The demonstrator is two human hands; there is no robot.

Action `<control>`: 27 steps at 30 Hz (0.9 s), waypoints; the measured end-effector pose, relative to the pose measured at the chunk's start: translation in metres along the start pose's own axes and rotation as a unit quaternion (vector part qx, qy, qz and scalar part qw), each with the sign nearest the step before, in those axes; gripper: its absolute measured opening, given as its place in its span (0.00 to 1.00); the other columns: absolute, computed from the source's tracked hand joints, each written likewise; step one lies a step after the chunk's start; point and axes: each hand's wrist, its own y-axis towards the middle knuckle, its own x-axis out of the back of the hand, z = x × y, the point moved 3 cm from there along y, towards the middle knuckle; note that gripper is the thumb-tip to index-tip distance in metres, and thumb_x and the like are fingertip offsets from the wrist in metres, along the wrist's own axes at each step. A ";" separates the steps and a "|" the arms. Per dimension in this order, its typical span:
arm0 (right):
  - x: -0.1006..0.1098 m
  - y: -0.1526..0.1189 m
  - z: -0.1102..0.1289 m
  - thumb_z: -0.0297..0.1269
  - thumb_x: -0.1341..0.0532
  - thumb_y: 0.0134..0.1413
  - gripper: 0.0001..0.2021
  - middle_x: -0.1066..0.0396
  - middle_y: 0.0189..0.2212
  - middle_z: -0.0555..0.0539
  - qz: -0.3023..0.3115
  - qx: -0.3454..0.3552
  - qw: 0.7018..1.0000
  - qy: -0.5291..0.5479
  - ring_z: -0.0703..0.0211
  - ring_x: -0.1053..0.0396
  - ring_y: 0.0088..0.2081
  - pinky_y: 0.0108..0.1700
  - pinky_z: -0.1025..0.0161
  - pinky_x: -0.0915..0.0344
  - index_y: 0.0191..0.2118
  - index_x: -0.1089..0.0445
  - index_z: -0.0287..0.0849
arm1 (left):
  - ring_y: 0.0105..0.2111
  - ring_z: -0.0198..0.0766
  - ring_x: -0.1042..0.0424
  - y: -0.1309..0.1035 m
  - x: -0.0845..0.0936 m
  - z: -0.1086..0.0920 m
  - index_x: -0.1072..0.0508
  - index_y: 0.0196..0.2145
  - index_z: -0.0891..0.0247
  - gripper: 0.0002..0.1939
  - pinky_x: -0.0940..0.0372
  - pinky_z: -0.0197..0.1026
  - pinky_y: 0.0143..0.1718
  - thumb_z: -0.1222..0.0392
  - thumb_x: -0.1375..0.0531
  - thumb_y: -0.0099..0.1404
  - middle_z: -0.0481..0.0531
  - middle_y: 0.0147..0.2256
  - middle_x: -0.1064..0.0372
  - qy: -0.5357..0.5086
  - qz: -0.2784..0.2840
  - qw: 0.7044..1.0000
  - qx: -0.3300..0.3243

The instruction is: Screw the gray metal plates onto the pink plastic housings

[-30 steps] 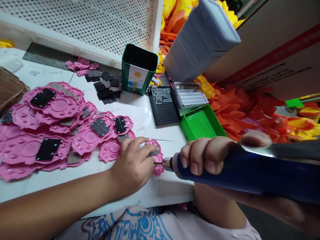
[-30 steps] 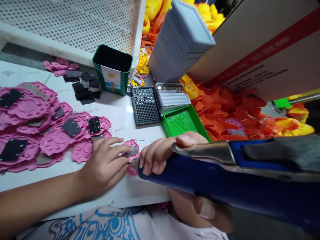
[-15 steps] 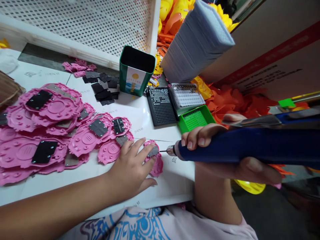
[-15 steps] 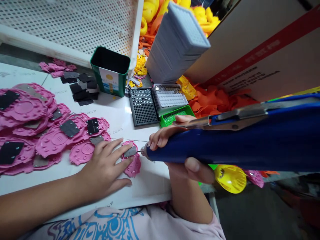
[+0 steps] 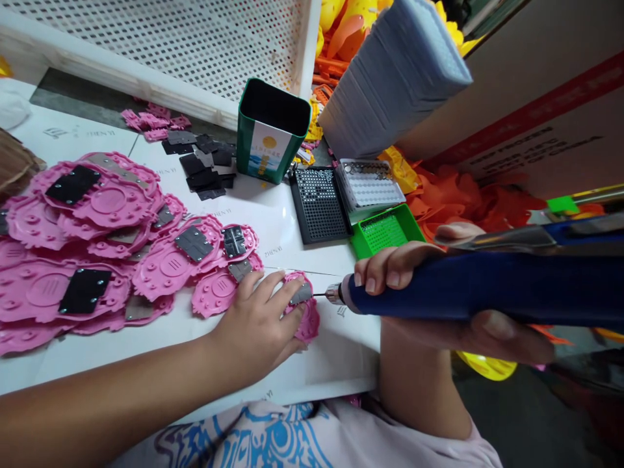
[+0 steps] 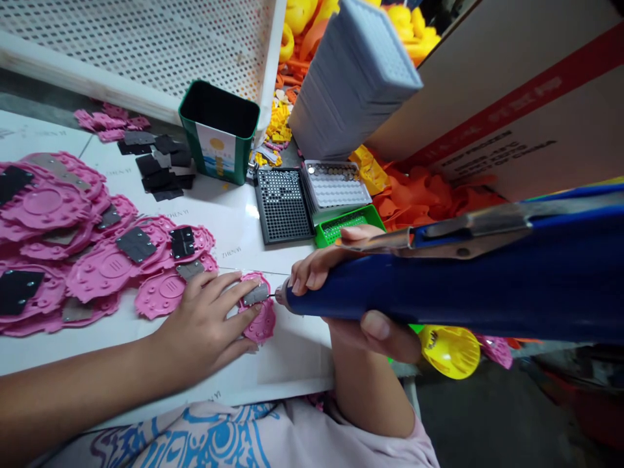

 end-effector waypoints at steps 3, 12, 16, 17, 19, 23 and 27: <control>-0.001 -0.005 0.001 0.46 0.36 0.48 0.21 0.30 0.26 0.48 0.005 0.000 0.999 -0.037 0.54 0.31 0.24 0.28 0.51 0.34 0.49 0.30 0.47 | 0.50 0.56 0.33 0.000 -0.001 0.000 0.23 0.40 0.63 0.17 0.45 0.57 0.51 0.50 0.31 0.57 0.61 0.53 0.29 0.006 -0.005 1.000 0.001; -0.008 -0.010 0.004 0.49 0.36 0.46 0.21 0.32 0.23 0.50 0.009 0.004 0.994 -0.112 0.54 0.32 0.23 0.26 0.52 0.33 0.47 0.29 0.51 | 0.48 0.53 0.32 0.002 -0.002 -0.002 0.23 0.39 0.61 0.12 0.43 0.55 0.50 0.52 0.34 0.61 0.62 0.50 0.28 0.023 -0.022 0.999 0.009; -0.008 -0.006 -0.002 0.50 0.37 0.45 0.24 0.33 0.22 0.51 0.035 0.034 0.996 -0.078 0.56 0.35 0.21 0.22 0.54 0.34 0.49 0.29 0.49 | 0.50 0.53 0.34 0.000 -0.004 0.001 0.23 0.40 0.61 0.14 0.45 0.55 0.51 0.52 0.32 0.59 0.61 0.52 0.29 0.015 -0.026 1.000 0.000; -0.006 -0.005 -0.003 0.50 0.37 0.45 0.25 0.32 0.22 0.50 0.042 0.040 0.997 -0.055 0.56 0.34 0.21 0.22 0.55 0.34 0.50 0.29 0.48 | 0.50 0.54 0.35 -0.001 -0.004 0.002 0.23 0.40 0.62 0.15 0.45 0.56 0.51 0.51 0.32 0.58 0.61 0.52 0.30 0.012 -0.023 1.000 -0.004; 0.000 -0.001 -0.005 0.49 0.38 0.45 0.25 0.31 0.23 0.49 0.049 0.052 0.997 -0.008 0.56 0.34 0.21 0.22 0.55 0.35 0.50 0.29 0.46 | 0.51 0.55 0.36 -0.002 -0.003 0.003 0.23 0.40 0.62 0.16 0.46 0.57 0.52 0.50 0.33 0.59 0.62 0.53 0.31 0.010 -0.006 1.000 -0.015; 0.013 0.009 -0.001 0.49 0.37 0.44 0.22 0.30 0.22 0.50 0.024 0.052 0.998 0.031 0.56 0.33 0.21 0.23 0.54 0.35 0.47 0.28 0.48 | 0.53 0.58 0.37 -0.003 0.004 0.001 0.23 0.43 0.63 0.20 0.45 0.59 0.52 0.45 0.34 0.59 0.65 0.53 0.32 0.011 0.030 0.999 -0.032; 0.013 0.015 0.009 0.48 0.35 0.39 0.17 0.29 0.21 0.50 -0.010 0.034 0.999 0.038 0.55 0.33 0.22 0.25 0.55 0.36 0.39 0.25 0.50 | 0.52 0.57 0.36 -0.003 0.008 -0.003 0.23 0.42 0.62 0.21 0.44 0.58 0.51 0.44 0.34 0.58 0.63 0.52 0.31 0.023 0.034 0.999 -0.036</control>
